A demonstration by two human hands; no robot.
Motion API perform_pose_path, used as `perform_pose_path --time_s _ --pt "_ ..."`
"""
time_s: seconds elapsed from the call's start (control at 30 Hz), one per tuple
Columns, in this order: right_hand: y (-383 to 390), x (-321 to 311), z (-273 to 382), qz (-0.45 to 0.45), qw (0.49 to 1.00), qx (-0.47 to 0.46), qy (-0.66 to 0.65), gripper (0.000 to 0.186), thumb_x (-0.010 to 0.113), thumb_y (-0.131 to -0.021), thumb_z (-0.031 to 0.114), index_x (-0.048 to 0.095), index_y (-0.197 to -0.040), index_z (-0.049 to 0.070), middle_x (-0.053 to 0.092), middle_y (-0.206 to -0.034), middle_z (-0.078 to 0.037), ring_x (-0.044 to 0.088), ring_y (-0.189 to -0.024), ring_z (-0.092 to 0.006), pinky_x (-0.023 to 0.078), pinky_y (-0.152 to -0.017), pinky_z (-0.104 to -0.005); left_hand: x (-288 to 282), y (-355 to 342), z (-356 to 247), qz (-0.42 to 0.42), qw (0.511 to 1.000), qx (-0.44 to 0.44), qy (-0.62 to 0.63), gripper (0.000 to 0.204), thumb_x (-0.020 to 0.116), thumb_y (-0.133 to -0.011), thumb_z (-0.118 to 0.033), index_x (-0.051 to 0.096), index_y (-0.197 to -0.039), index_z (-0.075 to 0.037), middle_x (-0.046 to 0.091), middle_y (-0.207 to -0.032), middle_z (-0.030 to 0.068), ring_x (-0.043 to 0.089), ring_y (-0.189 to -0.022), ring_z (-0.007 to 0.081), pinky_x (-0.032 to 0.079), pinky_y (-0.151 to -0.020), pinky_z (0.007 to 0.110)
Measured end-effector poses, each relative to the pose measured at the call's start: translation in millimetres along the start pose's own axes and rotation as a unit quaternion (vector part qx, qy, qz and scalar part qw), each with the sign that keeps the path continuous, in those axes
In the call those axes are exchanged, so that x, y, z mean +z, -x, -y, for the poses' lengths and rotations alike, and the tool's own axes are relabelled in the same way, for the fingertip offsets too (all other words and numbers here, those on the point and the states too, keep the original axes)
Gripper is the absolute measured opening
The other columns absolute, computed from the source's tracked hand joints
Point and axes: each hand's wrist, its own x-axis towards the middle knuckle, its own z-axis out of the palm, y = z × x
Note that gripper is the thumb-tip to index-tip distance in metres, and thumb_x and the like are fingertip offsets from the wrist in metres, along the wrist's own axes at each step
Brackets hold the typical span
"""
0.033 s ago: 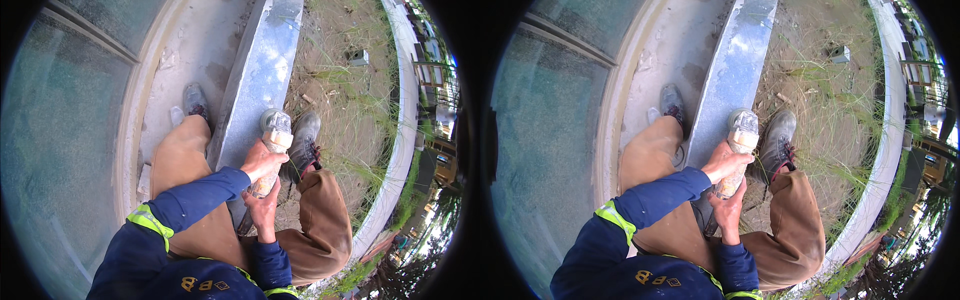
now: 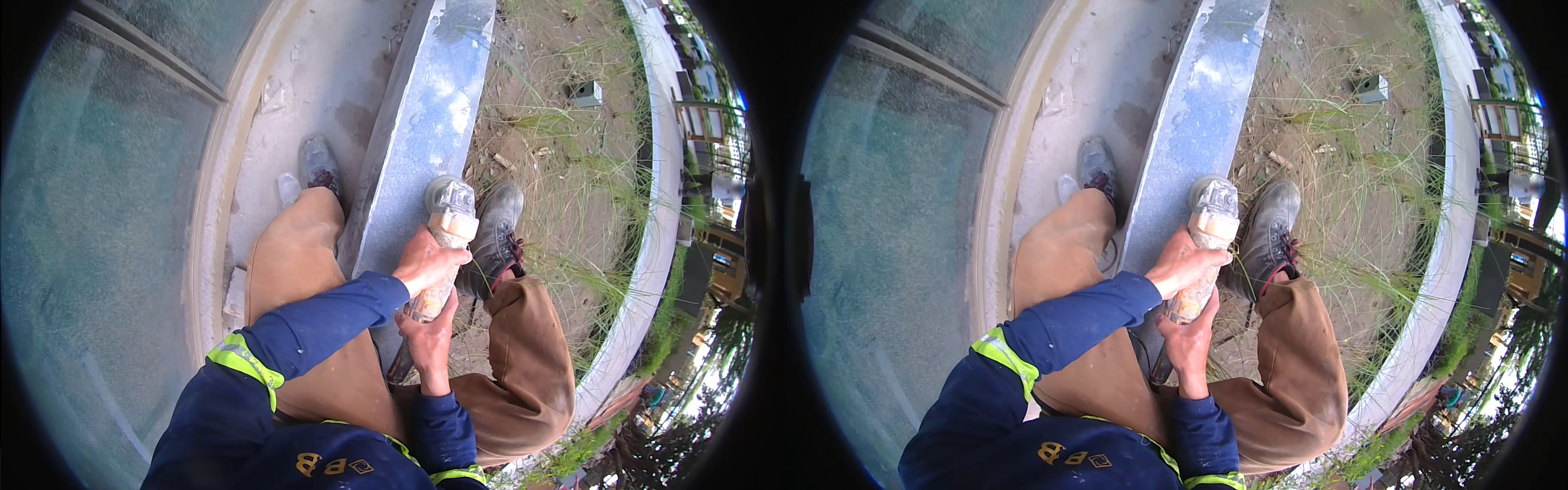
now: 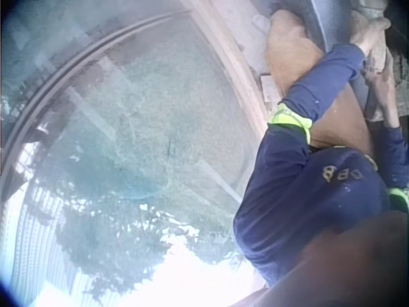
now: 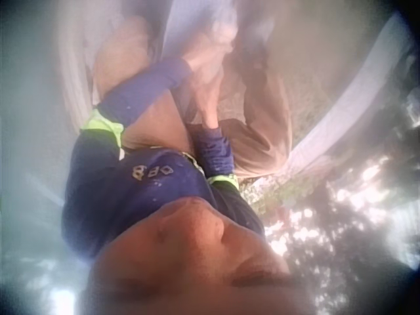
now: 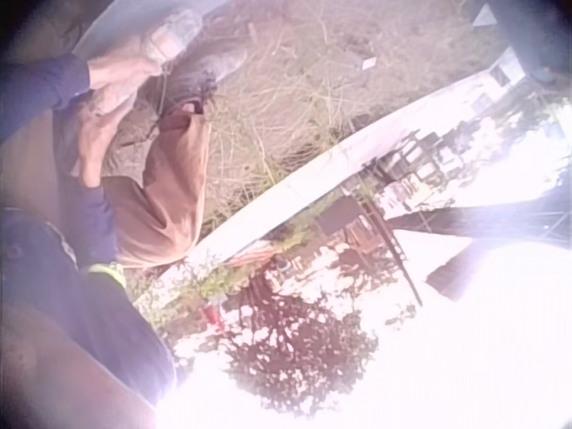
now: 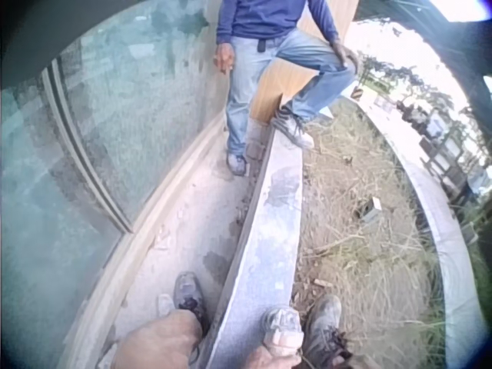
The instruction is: The person uses an angle grinder to smooth and grind a concrete curb. They hold the tool with both hands and move it along the edge, occasionally pausing to wipe away dust with their hand.
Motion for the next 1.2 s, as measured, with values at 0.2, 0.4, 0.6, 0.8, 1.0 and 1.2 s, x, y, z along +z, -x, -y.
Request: perform_pose_path --time_s 0.2,0.4,0.6,0.8,1.0,1.2 --pt "-19 25 42 0.043 0.998 0.031 0.041 0.101 0.07 -0.067 -0.004 0.015 -0.152 -0.001 0.05 -0.134 -0.023 0.053 -0.122 -0.0292 0.044 -0.102 -0.0388 -32 -4 -27 -0.03 0.999 0.007 0.033 0.031 0.076 -0.076 -0.012 0.067 -0.103 -0.001 0.07 -0.091 0.0095 0.066 -0.079 0.0177 0.054 -0.071 0.035" --pt "-17 16 30 0.019 0.996 -0.013 0.09 0.103 0.068 -0.067 -0.001 0.013 -0.153 0.004 0.063 -0.117 -0.029 0.064 -0.111 -0.0395 0.051 -0.093 -0.0431 -21 -5 -26 -0.028 0.999 0.004 0.029 0.032 0.077 -0.075 -0.013 0.067 -0.103 -0.001 0.07 -0.092 0.0097 0.067 -0.081 0.0183 0.054 -0.073 0.036" --pt "3 0 25 0.002 0.998 0.036 0.052 0.1 0.065 -0.065 -0.005 0.016 -0.152 0.001 0.056 -0.128 -0.023 0.058 -0.118 -0.0321 0.047 -0.099 -0.0401 -2 -1 4 -0.021 0.999 -0.018 -0.035 0.043 0.079 -0.074 -0.017 0.062 -0.109 0.001 0.069 -0.098 0.012 0.066 -0.083 0.0183 0.054 -0.075 0.036" --pt "-18 17 45 0.043 0.994 0.042 0.09 0.101 0.068 -0.067 -0.002 0.015 -0.153 0.005 0.06 -0.12 -0.032 0.064 -0.109 -0.0437 0.051 -0.09 -0.0474 -28 0 -33 -0.025 0.999 -0.013 0.045 0.036 0.075 -0.079 -0.011 0.063 -0.111 0.0 0.068 -0.096 0.0083 0.065 -0.083 0.0164 0.054 -0.075 0.035" --pt "0 11 20 0.043 0.999 0.018 -0.006 0.099 0.07 -0.069 0.001 0.018 -0.153 0.004 0.061 -0.121 -0.03 0.064 -0.111 -0.0403 0.051 -0.093 -0.0451 -25 9 -43 -0.025 0.998 -0.034 0.042 0.027 0.072 -0.084 -0.01 0.065 -0.108 -0.001 0.067 -0.093 0.0047 0.063 -0.081 0.0128 0.052 -0.073 0.032" --pt "19 -3 13 0.007 0.993 0.116 -0.02 0.095 0.065 -0.068 -0.002 0.019 -0.152 0.005 0.063 -0.117 -0.029 0.065 -0.108 -0.0392 0.051 -0.093 -0.0442 3 12 -17 -0.013 0.999 -0.045 0.013 0.028 0.073 -0.082 -0.011 0.064 -0.107 -0.002 0.065 -0.093 0.0045 0.061 -0.082 0.0132 0.051 -0.074 0.032"
